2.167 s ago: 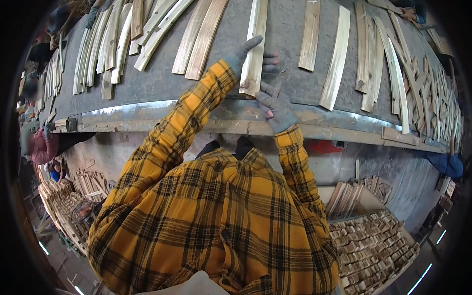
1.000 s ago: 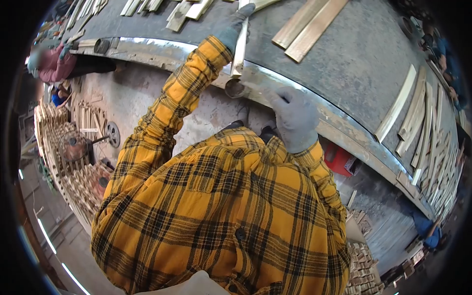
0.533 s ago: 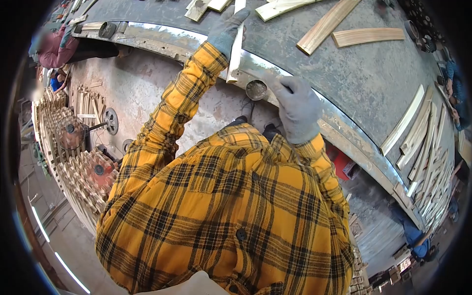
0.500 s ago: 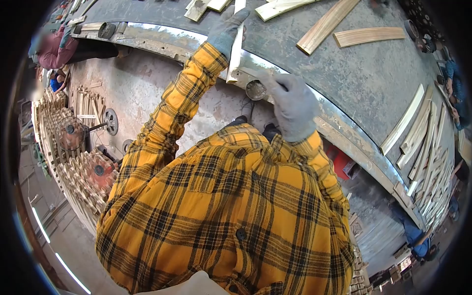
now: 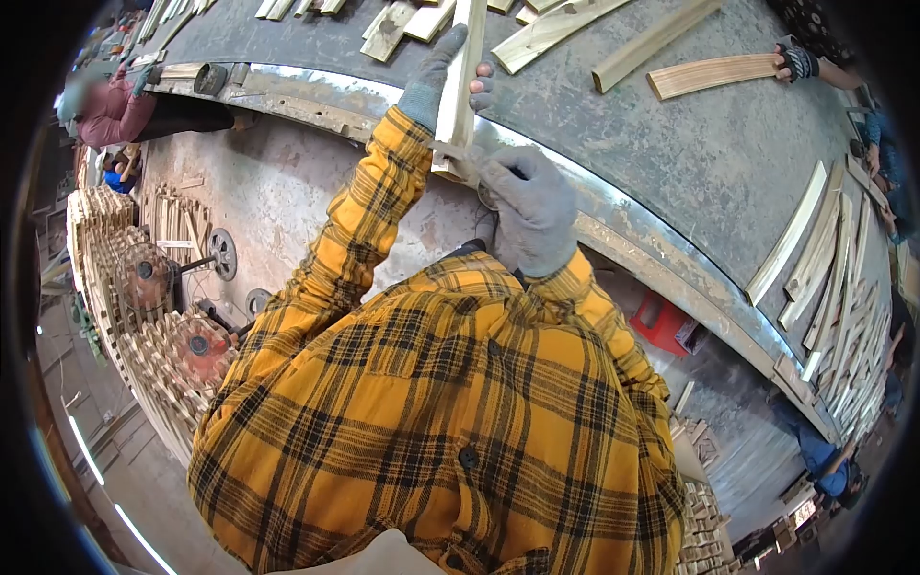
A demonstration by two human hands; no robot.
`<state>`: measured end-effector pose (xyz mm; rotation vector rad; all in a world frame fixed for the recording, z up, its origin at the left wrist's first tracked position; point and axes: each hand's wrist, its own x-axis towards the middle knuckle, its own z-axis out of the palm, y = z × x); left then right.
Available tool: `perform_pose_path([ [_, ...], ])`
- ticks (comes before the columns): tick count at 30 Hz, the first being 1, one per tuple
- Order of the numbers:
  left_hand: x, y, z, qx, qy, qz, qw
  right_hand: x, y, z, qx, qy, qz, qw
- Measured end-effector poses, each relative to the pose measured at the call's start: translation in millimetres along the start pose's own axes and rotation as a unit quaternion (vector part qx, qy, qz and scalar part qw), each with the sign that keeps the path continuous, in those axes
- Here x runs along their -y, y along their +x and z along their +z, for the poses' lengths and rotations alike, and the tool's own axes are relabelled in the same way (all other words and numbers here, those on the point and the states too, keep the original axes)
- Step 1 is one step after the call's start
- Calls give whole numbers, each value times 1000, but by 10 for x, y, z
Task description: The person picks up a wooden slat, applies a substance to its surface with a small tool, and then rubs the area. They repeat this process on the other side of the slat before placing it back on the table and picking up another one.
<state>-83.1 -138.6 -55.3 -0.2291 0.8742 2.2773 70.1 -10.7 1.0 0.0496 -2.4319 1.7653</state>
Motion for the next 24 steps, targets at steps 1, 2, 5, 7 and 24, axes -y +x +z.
perform_pose_path([
  [1, -11, -4, 60, 9, -21, -14, 1000, -34, -2, 10, -4, -48, -58, 997],
  [2, 0, 10, 78, 12, -39, -17, 999, -79, -14, 27, -7, -95, -115, 989],
  [5, 3, 26, 127, 21, -82, -23, 996, -191, -82, -91, -34, -144, -156, 977],
  [7, -16, -1, 139, 28, -100, -29, 994, -257, -124, -266, -28, -226, -147, 963],
  [24, 148, 130, -583, -92, 207, 325, 918, -204, 181, -24, 367, -514, 113, 767],
])
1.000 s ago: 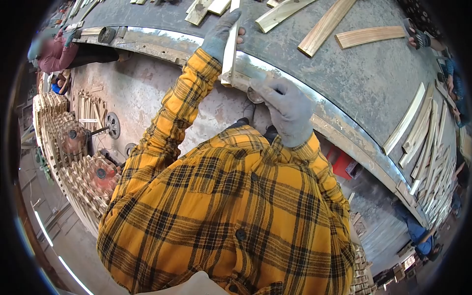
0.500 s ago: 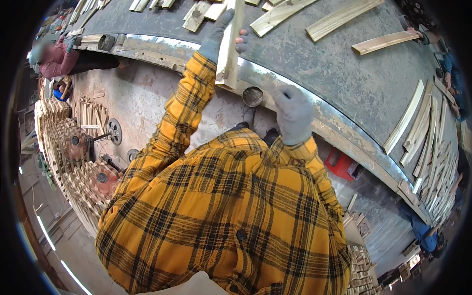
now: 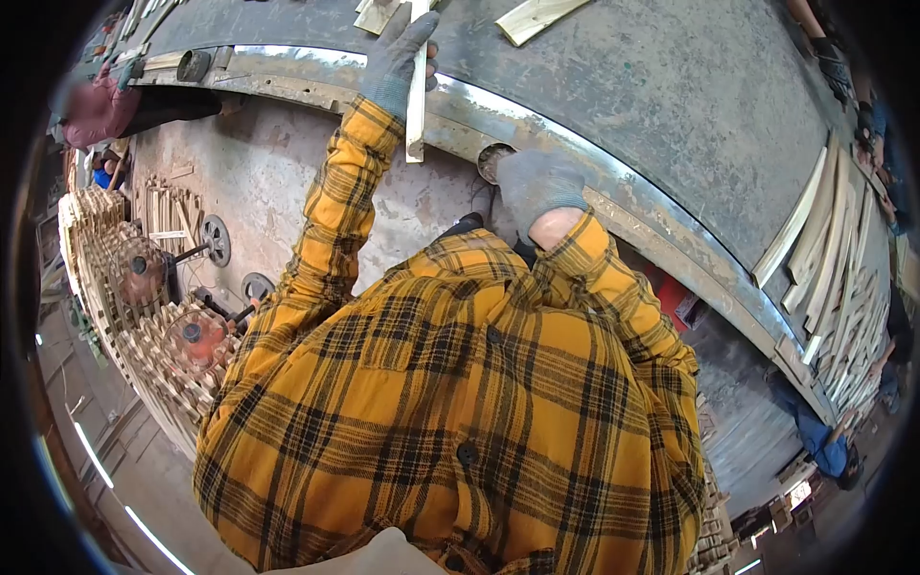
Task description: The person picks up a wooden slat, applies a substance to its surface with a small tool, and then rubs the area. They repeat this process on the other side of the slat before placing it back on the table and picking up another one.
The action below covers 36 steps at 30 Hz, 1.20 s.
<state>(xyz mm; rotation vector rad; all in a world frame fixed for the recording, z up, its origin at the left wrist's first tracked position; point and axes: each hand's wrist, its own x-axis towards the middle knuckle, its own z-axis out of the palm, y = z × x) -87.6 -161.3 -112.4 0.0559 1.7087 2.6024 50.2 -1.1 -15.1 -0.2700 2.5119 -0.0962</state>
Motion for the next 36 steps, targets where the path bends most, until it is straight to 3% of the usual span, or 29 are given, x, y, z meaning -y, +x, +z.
perform_pose_path([
  [2, 122, 23, -62, -35, 28, 0, 999, -60, 2, 48, 3, 16, 10, 1000],
  [5, -255, -67, 17, -14, -14, -112, 993, -110, -118, -147, 11, 70, -7, 997],
  [8, -414, -109, 47, -23, -46, -247, 968, -299, -259, -251, 7, 385, 22, 923],
  [9, -459, -122, 154, -37, -39, -239, 969, -201, -384, -608, 60, 482, 102, 868],
  [11, -455, -88, 313, -5, -42, -278, 960, -284, -476, -514, -108, 505, -30, 856],
  [13, -564, -83, 504, 23, -45, -317, 947, -217, -542, -489, -249, 495, -118, 824],
  [16, -549, -29, 695, 98, -224, -367, 897, -66, -560, -453, -368, 448, -98, 809],
  [20, -441, 32, 908, 164, -276, -366, 874, -107, -482, -208, -447, 353, -99, 816],
  [21, -458, 29, 943, 154, -252, -359, 886, -114, -473, -150, -467, 312, -96, 822],
  [24, -441, 53, 1011, 145, -304, -400, 852, -192, -598, -94, -513, 213, -91, 826],
  [27, -486, 46, 1029, 130, -232, -391, 881, -288, -658, 6, -501, 262, -29, 825],
  [33, -647, -45, 1288, 48, -10, -331, 942, -318, -792, -354, -479, 70, -57, 873],
  [36, -730, -65, 1329, 9, 1, -302, 953, -342, -861, -278, -450, 56, -70, 889],
])
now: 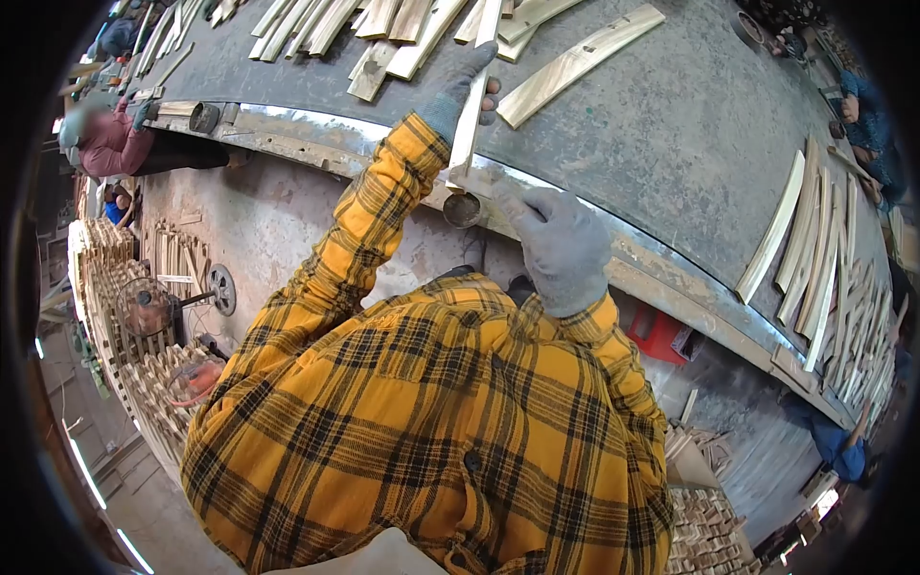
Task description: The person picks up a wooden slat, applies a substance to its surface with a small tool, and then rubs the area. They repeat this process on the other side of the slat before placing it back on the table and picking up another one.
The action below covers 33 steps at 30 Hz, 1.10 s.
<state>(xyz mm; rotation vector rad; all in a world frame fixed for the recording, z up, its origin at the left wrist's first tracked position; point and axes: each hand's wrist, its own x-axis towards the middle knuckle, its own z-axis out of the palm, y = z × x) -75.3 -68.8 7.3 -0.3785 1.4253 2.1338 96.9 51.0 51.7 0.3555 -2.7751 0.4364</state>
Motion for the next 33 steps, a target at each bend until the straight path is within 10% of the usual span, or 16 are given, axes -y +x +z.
perform_pose_path([
  [21, 176, 170, 57, -30, 195, 195, 961, -183, 34, -53, 15, 46, -15, 999],
  [33, -1, -37, 108, 7, 208, 134, 969, -241, -14, 25, 28, 107, -34, 993],
])
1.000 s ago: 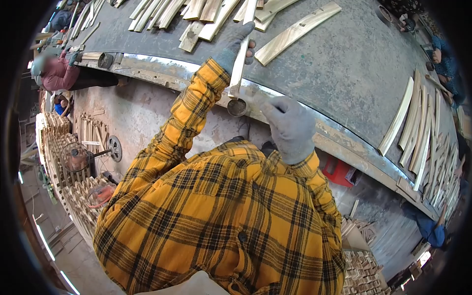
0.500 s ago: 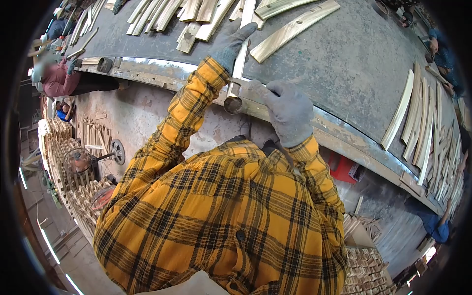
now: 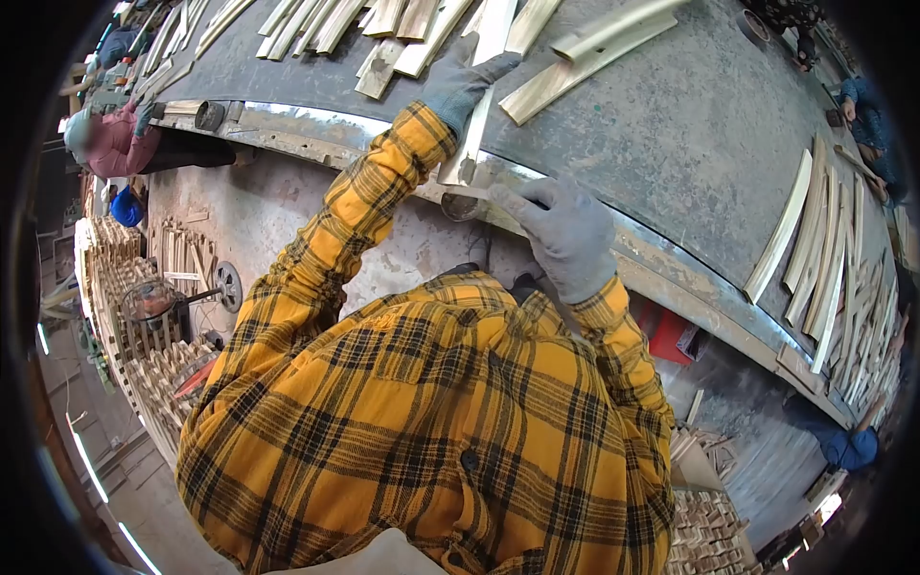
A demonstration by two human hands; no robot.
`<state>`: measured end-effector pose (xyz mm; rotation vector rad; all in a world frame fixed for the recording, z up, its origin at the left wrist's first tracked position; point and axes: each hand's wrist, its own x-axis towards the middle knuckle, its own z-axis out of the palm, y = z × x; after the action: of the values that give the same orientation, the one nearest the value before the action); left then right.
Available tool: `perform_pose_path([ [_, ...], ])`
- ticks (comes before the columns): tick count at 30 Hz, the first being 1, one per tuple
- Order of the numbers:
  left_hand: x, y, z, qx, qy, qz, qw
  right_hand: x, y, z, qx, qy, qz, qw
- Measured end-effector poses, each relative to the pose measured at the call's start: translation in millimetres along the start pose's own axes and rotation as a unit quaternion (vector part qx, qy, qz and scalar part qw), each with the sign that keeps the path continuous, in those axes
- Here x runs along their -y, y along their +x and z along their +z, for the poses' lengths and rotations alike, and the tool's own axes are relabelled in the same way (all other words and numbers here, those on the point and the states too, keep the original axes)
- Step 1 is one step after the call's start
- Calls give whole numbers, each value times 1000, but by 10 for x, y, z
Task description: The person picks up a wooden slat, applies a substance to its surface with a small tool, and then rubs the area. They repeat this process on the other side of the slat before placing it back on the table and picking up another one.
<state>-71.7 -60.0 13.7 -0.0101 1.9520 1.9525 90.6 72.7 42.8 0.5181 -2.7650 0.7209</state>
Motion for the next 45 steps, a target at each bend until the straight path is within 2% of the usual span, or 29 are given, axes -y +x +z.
perform_pose_path([
  [3, -66, -67, 25, 19, -47, -24, 998, -114, -1, 56, -38, 44, 69, 996],
  [6, 194, 54, 155, -16, -68, 12, 998, -145, 64, 46, -61, -27, 47, 997],
  [8, 306, 180, 112, -7, -42, -18, 999, -95, -13, 11, -56, -52, 31, 997],
  [9, 259, 153, 111, 13, -85, -36, 996, -64, -59, -3, -53, -64, 22, 996],
  [11, 153, 93, 110, 50, -168, -77, 982, -41, -150, -29, -15, 76, 72, 994],
  [12, 153, 101, 57, 80, -227, -109, 965, -35, -177, -36, 4, 146, 97, 984],
  [13, 157, 115, 28, 110, -284, -141, 942, -42, -173, -37, -20, 206, 126, 970],
  [15, 185, 147, 10, 168, -339, -138, 915, -64, -126, -29, -67, 320, 179, 928],
  [17, 223, 181, 4, 236, -416, -131, 868, -23, -60, 23, -120, 325, 174, 922],
  [18, 221, 190, 32, 260, -415, -117, 864, 3, -28, 67, -147, 327, 172, 918],
  [21, 184, 177, 138, 262, -449, -140, 842, 1, -1, 255, -177, 298, 140, 927],
  [24, 263, 296, 119, 382, -521, -217, 732, 75, -51, 329, -190, 387, 156, 889],
  [27, 315, 359, 117, 384, -495, -204, 752, -18, -242, 333, -193, 416, 132, 879],
  [30, 338, 346, 150, 397, -518, -207, 729, -103, -239, 307, -220, 389, 129, 885],
  [33, 332, 348, 213, 439, -532, -228, 687, -140, -130, 294, -209, 296, 145, 921],
  [36, 260, 328, 259, 388, -560, -248, 689, -18, -160, 343, -195, 313, 154, 917],
  [39, 366, 366, 223, 422, -574, -222, 666, 65, -214, 236, -191, 374, 158, 894],
  [42, 373, 376, 236, 387, -563, -209, 700, 0, -165, 302, -209, 307, 145, 917],
  [45, 373, 370, 234, 423, -601, -214, 644, 102, -213, 298, -179, 285, 175, 925],
])
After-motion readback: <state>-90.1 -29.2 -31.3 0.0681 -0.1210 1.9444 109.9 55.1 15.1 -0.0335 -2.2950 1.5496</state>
